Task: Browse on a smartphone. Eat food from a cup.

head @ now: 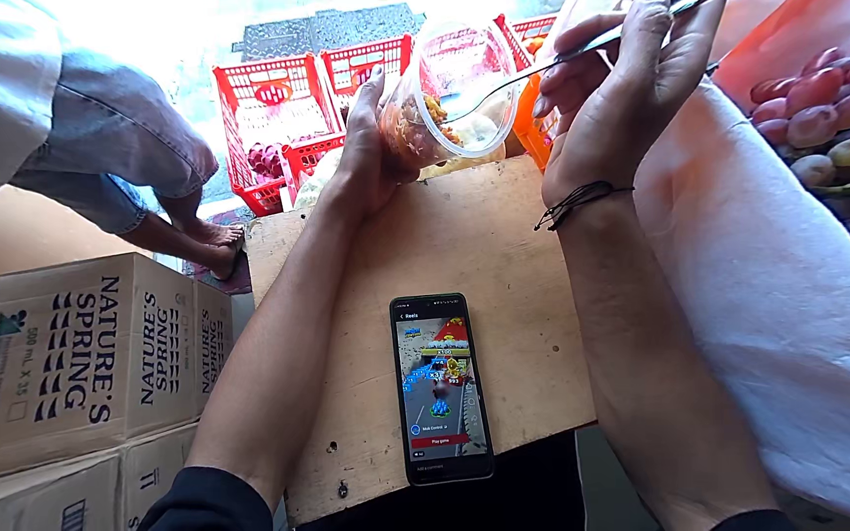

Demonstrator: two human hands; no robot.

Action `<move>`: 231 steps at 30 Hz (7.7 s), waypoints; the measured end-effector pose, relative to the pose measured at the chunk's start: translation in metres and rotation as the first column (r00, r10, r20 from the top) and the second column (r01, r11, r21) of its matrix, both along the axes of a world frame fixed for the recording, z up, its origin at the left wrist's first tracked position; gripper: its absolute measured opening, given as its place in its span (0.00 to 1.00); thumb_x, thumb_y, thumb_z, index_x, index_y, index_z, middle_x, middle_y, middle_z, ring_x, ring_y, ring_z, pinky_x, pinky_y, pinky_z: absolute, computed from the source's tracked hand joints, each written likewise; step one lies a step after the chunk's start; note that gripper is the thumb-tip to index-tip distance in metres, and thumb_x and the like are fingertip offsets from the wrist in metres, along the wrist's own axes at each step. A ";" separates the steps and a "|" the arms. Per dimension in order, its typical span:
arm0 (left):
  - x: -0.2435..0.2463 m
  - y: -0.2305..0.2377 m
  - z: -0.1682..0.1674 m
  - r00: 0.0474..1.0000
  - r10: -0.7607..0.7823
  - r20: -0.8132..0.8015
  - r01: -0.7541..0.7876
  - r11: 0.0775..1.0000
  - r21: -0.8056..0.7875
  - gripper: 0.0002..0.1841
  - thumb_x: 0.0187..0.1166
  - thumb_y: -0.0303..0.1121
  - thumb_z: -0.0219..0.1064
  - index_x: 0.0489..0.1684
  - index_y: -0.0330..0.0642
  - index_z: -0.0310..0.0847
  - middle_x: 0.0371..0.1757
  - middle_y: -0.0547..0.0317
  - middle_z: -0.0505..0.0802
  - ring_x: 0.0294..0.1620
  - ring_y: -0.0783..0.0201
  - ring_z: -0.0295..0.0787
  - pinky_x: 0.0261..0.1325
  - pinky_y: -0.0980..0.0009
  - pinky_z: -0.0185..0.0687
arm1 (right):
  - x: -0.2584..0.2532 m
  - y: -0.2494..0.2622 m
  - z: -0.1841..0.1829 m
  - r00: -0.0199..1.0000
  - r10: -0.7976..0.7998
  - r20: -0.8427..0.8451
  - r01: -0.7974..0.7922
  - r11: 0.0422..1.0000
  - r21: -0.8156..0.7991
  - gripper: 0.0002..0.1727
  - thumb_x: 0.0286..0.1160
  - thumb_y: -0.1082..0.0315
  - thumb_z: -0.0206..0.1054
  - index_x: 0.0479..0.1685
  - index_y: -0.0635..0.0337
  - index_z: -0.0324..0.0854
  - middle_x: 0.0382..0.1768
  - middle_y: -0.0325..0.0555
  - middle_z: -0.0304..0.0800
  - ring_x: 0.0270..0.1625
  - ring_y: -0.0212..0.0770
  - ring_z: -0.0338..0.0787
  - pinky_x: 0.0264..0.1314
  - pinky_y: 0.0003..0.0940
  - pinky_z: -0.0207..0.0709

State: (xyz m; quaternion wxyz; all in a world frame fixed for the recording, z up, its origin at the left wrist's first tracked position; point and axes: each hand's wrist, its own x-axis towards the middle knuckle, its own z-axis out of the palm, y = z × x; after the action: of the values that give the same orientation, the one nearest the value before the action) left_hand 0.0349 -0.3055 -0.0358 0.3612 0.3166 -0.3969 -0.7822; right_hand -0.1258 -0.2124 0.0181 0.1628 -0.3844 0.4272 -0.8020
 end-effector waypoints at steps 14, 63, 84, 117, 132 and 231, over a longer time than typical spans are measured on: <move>0.000 -0.002 -0.001 1.000 -0.001 -0.008 0.001 1.000 -0.018 0.37 0.90 0.63 0.24 0.63 0.48 0.75 0.46 0.48 0.89 0.40 0.54 0.89 0.38 0.59 0.87 | 0.000 0.001 0.000 1.000 0.005 -0.005 -0.005 1.000 -0.011 0.07 0.95 0.72 0.38 0.54 0.63 0.60 0.26 0.48 0.87 0.17 0.39 0.87 0.20 0.31 0.86; 0.000 0.001 0.000 0.999 -0.002 0.044 0.002 1.000 0.008 0.36 0.89 0.65 0.30 0.64 0.49 0.77 0.47 0.50 0.91 0.43 0.55 0.90 0.40 0.58 0.87 | 0.001 0.004 -0.004 0.998 -0.014 -0.055 0.015 1.000 0.015 0.09 0.95 0.70 0.37 0.55 0.60 0.63 0.26 0.44 0.89 0.17 0.36 0.87 0.20 0.29 0.84; 0.000 0.003 0.002 0.999 0.002 0.046 -0.001 1.000 -0.022 0.35 0.90 0.64 0.28 0.71 0.52 0.75 0.52 0.51 0.90 0.48 0.56 0.89 0.45 0.57 0.87 | 0.000 0.004 -0.005 0.998 -0.015 -0.063 0.016 1.000 0.013 0.10 0.95 0.70 0.37 0.54 0.60 0.63 0.26 0.44 0.89 0.18 0.36 0.88 0.20 0.28 0.83; 0.000 0.002 0.001 0.999 -0.010 0.032 0.010 1.000 0.003 0.36 0.89 0.65 0.29 0.68 0.51 0.77 0.47 0.51 0.91 0.41 0.56 0.89 0.39 0.61 0.87 | 0.001 0.004 -0.004 0.999 0.006 -0.037 -0.006 1.000 0.015 0.09 0.95 0.70 0.37 0.54 0.59 0.63 0.27 0.44 0.89 0.18 0.37 0.88 0.21 0.29 0.84; 0.000 0.004 0.000 1.000 -0.001 -0.007 0.001 0.999 -0.044 0.36 0.90 0.62 0.27 0.66 0.49 0.78 0.48 0.52 0.91 0.43 0.58 0.90 0.41 0.61 0.87 | 0.003 0.009 0.001 0.999 -0.033 0.011 0.033 0.999 0.021 0.10 0.96 0.69 0.37 0.55 0.58 0.64 0.28 0.41 0.90 0.18 0.34 0.87 0.23 0.27 0.84; 0.001 0.003 0.002 1.000 -0.011 0.009 0.011 0.999 -0.041 0.37 0.89 0.64 0.26 0.65 0.50 0.78 0.46 0.50 0.92 0.36 0.57 0.90 0.32 0.64 0.86 | 0.007 0.011 0.009 0.995 -0.005 0.097 0.004 1.000 0.007 0.12 0.97 0.67 0.34 0.53 0.58 0.63 0.31 0.43 0.89 0.22 0.36 0.89 0.27 0.29 0.87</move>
State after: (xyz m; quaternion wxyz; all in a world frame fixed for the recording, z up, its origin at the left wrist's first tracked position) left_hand 0.0356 -0.3025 -0.0341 0.3615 0.3104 -0.4164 -0.7743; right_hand -0.1192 -0.2015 0.0269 0.1828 -0.3434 0.4222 -0.8188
